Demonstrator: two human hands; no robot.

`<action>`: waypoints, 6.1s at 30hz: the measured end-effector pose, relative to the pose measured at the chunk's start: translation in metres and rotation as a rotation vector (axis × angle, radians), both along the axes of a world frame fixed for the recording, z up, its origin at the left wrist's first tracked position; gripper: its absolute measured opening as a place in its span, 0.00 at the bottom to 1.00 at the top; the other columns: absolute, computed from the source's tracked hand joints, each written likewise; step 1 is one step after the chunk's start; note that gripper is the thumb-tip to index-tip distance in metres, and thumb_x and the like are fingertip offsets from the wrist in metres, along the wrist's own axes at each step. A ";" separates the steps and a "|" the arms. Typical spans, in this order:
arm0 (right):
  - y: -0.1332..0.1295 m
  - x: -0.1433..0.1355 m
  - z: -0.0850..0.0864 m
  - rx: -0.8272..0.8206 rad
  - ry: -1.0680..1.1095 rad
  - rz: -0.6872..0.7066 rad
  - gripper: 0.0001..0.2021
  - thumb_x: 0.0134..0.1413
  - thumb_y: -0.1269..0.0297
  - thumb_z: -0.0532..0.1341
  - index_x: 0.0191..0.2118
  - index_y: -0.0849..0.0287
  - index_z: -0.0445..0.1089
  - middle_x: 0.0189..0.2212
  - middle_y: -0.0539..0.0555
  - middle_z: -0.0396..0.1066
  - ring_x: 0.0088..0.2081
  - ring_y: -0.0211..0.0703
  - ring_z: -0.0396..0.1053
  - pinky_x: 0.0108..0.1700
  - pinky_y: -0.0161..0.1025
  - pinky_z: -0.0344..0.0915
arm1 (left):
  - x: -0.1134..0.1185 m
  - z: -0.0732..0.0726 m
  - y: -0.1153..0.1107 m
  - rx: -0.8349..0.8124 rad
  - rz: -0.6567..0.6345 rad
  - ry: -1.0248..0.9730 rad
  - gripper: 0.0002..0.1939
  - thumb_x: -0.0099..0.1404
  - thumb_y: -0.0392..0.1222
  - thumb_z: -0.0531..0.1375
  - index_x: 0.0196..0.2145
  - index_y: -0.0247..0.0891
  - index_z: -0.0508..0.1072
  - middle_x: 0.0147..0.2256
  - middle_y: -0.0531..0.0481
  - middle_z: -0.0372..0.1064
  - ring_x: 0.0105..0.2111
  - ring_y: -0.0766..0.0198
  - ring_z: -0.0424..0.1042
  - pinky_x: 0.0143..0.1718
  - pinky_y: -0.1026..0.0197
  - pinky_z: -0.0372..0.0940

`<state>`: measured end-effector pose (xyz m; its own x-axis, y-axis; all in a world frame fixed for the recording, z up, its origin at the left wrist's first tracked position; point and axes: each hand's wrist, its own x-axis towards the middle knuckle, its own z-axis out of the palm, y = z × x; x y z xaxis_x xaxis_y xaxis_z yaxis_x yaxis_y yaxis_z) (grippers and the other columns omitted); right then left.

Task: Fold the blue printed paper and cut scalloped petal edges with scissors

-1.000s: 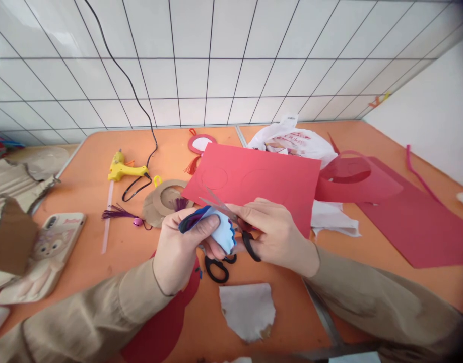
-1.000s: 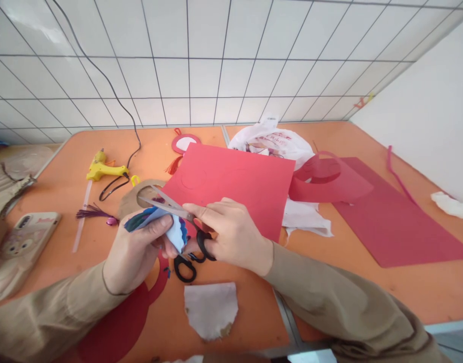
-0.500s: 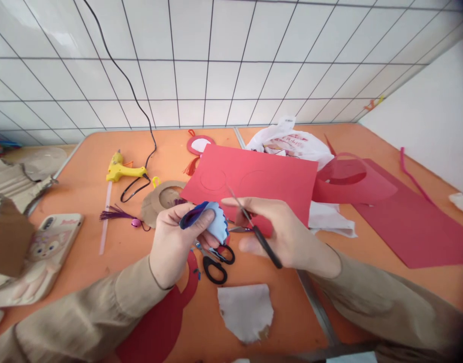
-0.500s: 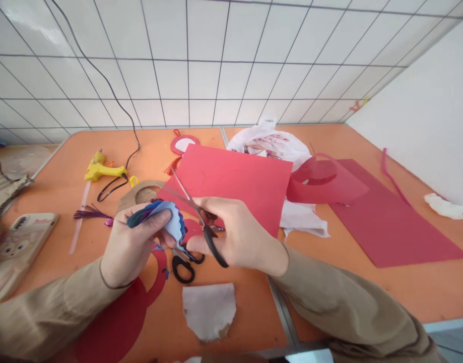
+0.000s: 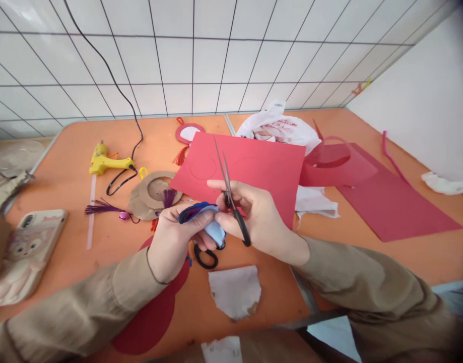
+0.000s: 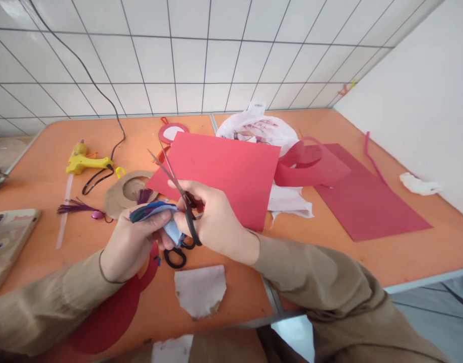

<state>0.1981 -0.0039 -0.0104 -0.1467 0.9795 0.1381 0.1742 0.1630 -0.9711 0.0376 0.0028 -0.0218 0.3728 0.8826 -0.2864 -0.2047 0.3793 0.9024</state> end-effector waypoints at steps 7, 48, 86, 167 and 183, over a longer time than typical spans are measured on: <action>0.005 0.004 0.000 -0.081 0.083 0.040 0.19 0.43 0.72 0.62 0.46 0.60 0.72 0.23 0.46 0.66 0.25 0.35 0.67 0.27 0.35 0.67 | 0.001 -0.001 0.000 -0.027 0.013 -0.038 0.13 0.56 0.47 0.68 0.24 0.32 0.76 0.15 0.50 0.72 0.14 0.66 0.70 0.15 0.69 0.62; 0.009 0.039 0.032 0.432 -0.968 0.213 0.27 0.49 0.53 0.67 0.53 0.62 0.74 0.24 0.51 0.68 0.28 0.44 0.65 0.35 0.42 0.56 | -0.004 0.003 0.005 -0.019 0.053 -0.089 0.09 0.54 0.42 0.68 0.22 0.34 0.77 0.14 0.51 0.72 0.13 0.66 0.70 0.15 0.69 0.63; 0.011 0.042 0.034 0.416 -0.974 0.261 0.22 0.47 0.70 0.61 0.51 0.59 0.75 0.21 0.48 0.70 0.25 0.39 0.63 0.36 0.41 0.54 | -0.005 0.001 0.004 -0.021 -0.026 -0.189 0.09 0.55 0.42 0.69 0.22 0.35 0.77 0.15 0.52 0.73 0.13 0.65 0.71 0.14 0.68 0.66; -0.017 -0.019 0.057 0.190 0.188 0.053 0.22 0.36 0.73 0.63 0.44 0.60 0.69 0.24 0.43 0.64 0.23 0.33 0.61 0.26 0.36 0.59 | -0.013 0.046 -0.021 0.387 0.057 -0.176 0.18 0.55 0.50 0.69 0.20 0.33 0.73 0.15 0.46 0.73 0.14 0.68 0.69 0.18 0.69 0.65; -0.013 -0.010 0.051 0.233 0.170 0.146 0.20 0.40 0.72 0.66 0.44 0.54 0.72 0.26 0.47 0.65 0.27 0.36 0.63 0.29 0.38 0.61 | -0.011 0.043 -0.022 0.351 0.052 -0.206 0.14 0.51 0.44 0.71 0.20 0.32 0.75 0.15 0.48 0.73 0.14 0.71 0.68 0.17 0.73 0.63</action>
<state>0.1877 -0.0164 0.0409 -0.2389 0.8892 0.3903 -0.0287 0.3953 -0.9181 0.0265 -0.0195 0.0212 0.3435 0.9325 0.1117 -0.4051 0.0398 0.9134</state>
